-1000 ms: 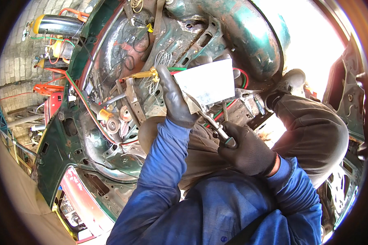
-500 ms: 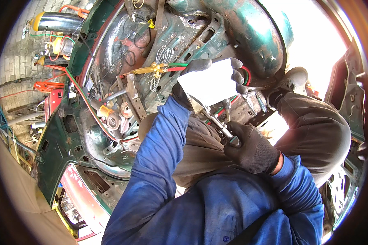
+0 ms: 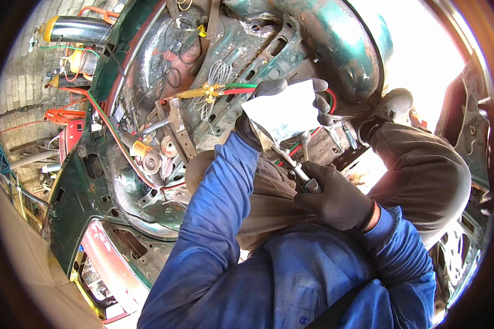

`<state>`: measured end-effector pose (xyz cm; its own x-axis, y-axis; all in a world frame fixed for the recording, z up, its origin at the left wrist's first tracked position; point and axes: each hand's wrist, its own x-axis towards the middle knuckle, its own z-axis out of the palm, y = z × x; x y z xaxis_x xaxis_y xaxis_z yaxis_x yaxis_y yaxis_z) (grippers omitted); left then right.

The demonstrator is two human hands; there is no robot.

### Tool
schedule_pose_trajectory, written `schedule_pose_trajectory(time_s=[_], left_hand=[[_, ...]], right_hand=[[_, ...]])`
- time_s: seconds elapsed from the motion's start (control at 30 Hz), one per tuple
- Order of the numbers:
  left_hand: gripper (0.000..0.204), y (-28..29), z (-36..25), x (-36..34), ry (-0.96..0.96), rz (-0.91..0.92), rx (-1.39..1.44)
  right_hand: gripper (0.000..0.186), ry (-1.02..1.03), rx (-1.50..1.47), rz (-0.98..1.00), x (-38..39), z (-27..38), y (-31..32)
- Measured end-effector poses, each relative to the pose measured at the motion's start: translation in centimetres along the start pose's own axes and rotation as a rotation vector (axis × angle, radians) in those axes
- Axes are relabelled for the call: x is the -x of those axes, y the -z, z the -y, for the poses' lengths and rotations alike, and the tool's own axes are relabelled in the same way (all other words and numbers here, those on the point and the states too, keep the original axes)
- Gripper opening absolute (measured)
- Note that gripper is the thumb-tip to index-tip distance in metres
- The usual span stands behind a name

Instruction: The person works inside a car's wheel well, using pliers to trim a metal patch and repeatedly fitting it into a damaged area of the inner fender. They adjust the patch and reposition their hands to align the repair piece with the surrounding bodywork.

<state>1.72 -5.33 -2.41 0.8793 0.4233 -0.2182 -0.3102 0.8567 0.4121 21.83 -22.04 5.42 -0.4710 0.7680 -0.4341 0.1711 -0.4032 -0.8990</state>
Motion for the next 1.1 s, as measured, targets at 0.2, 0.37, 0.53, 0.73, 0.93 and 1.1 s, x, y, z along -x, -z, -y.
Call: schedule_pose_trajectory(time_s=[0.2, 0.37, 0.53, 0.73, 0.93, 1.1], left_hand=[[0.096, -0.8, -0.1, -0.1, -0.051, 0.036, 0.019], [0.094, 0.0, 0.0, -0.4, -0.052, 0.071, 0.065], [0.091, 0.2, 0.3, -0.5, -0.084, 0.079, 0.103], [0.088, -0.2, 0.9, -1.1, -0.051, 0.163, 0.232], [0.085, -0.2, 1.3, -1.1, -0.114, 0.116, 0.14], [0.081, -0.6, 0.9, -1.2, -0.044, 0.154, 0.228]], right_hand=[[0.028, 0.058, 0.027, -0.006, 0.0, -0.1, -0.1], [0.034, 0.063, 0.017, -0.028, 0.0, -0.4, -0.3], [0.034, 0.016, -0.027, -0.008, -0.1, -0.5, -0.7], [0.034, 0.039, -0.088, -0.002, -0.3, -0.3, -0.7], [0.025, -0.089, -0.173, 0.08, -0.2, 0.2, -0.7], [0.022, 0.051, -0.169, 0.003, -0.4, -0.7, -1.6]])
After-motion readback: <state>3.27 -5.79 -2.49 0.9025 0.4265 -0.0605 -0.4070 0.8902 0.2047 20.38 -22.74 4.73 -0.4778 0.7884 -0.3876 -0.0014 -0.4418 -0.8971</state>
